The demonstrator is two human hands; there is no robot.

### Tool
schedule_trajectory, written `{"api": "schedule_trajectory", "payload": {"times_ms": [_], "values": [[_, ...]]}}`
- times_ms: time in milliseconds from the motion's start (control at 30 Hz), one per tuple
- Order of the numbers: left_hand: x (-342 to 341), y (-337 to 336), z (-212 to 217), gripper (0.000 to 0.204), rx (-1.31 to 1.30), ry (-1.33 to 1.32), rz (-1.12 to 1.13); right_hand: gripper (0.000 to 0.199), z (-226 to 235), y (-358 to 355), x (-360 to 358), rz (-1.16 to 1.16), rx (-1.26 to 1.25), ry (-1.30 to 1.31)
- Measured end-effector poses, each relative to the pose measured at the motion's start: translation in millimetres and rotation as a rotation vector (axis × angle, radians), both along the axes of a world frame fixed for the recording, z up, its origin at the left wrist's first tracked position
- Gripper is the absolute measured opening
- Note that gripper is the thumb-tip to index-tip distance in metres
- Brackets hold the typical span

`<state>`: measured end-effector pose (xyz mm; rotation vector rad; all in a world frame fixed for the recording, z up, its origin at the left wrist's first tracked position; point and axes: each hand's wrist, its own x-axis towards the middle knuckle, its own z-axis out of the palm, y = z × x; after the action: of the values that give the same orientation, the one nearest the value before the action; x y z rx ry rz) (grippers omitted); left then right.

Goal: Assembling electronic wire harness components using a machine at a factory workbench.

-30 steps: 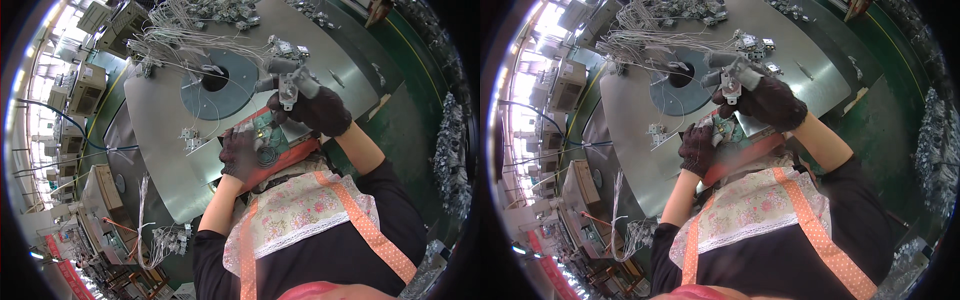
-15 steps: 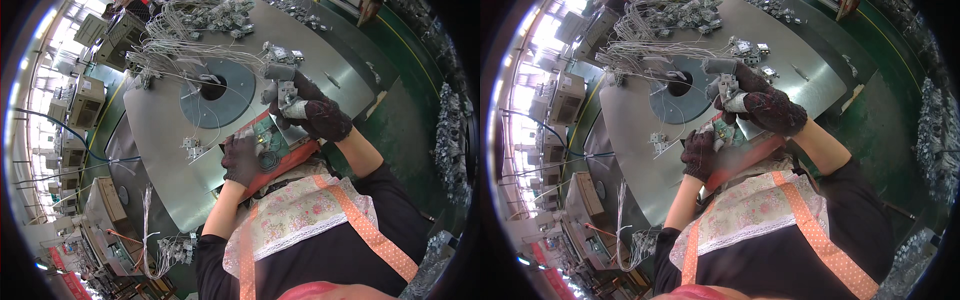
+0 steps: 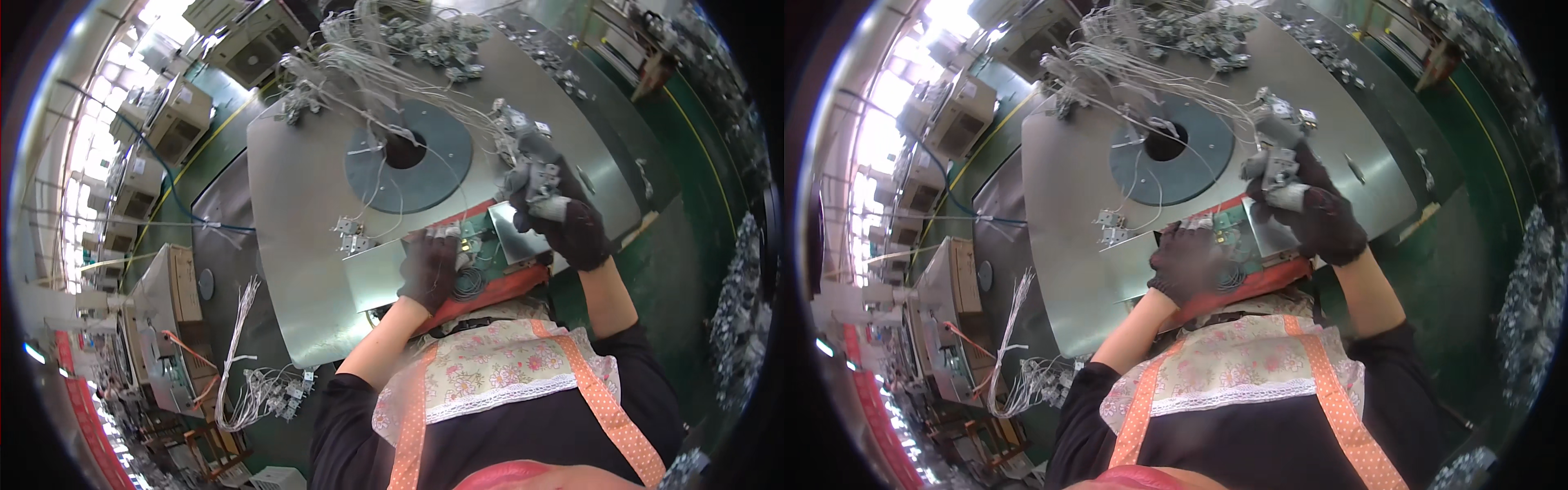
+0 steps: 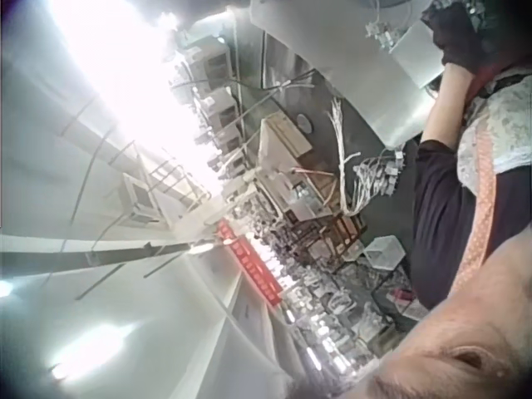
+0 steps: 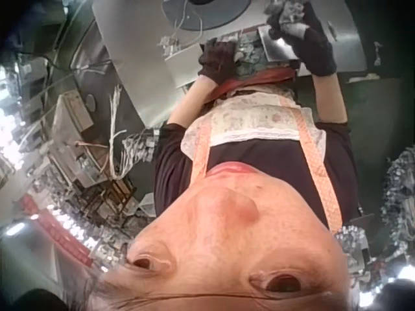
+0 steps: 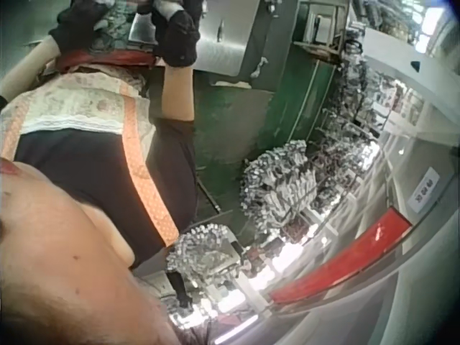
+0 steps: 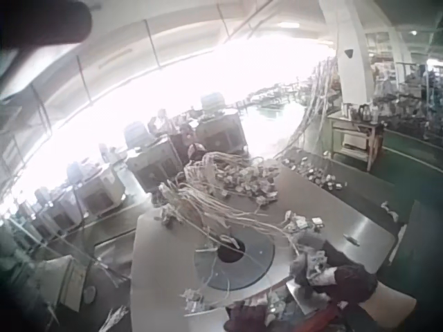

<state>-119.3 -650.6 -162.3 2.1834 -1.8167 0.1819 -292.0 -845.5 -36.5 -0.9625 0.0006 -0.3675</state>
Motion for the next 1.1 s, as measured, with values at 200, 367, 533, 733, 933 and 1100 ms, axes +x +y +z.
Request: {"api": "schedule_trajectory", "payload": {"times_ms": [200, 367, 533, 733, 933, 1100], "values": [[-0.5, 17.2, 29.9, 0.044, 0.074, 0.368, 0.104, 0.064, 33.6, 10.1, -10.2, -0.418, -0.058, 0.179], [-2.6, 5.7, 5.1, 0.039, -0.225, 0.487, 0.002, 0.061, -12.0, -27.7, -63.3, -0.445, -0.384, 0.235], [23.2, -2.3, 47.6, 0.041, 0.025, 0.749, 0.153, 0.064, -16.3, -36.2, -51.1, -0.327, -0.136, 0.081], [105.1, -25.8, 14.9, 0.032, 0.466, 0.022, 0.115, 0.073, -26.6, -50.4, -36.0, 0.132, 0.611, -0.414], [179.3, 20.4, -11.2, 0.045, 0.704, 0.131, 0.603, 0.049, -24.7, -0.6, 15.8, -0.036, -0.411, 0.448], [156.6, 38.1, 33.6, 0.036, 0.540, 0.165, 0.566, 0.037, -63.5, 33.3, 53.4, -0.147, -1.775, -0.030]]}}
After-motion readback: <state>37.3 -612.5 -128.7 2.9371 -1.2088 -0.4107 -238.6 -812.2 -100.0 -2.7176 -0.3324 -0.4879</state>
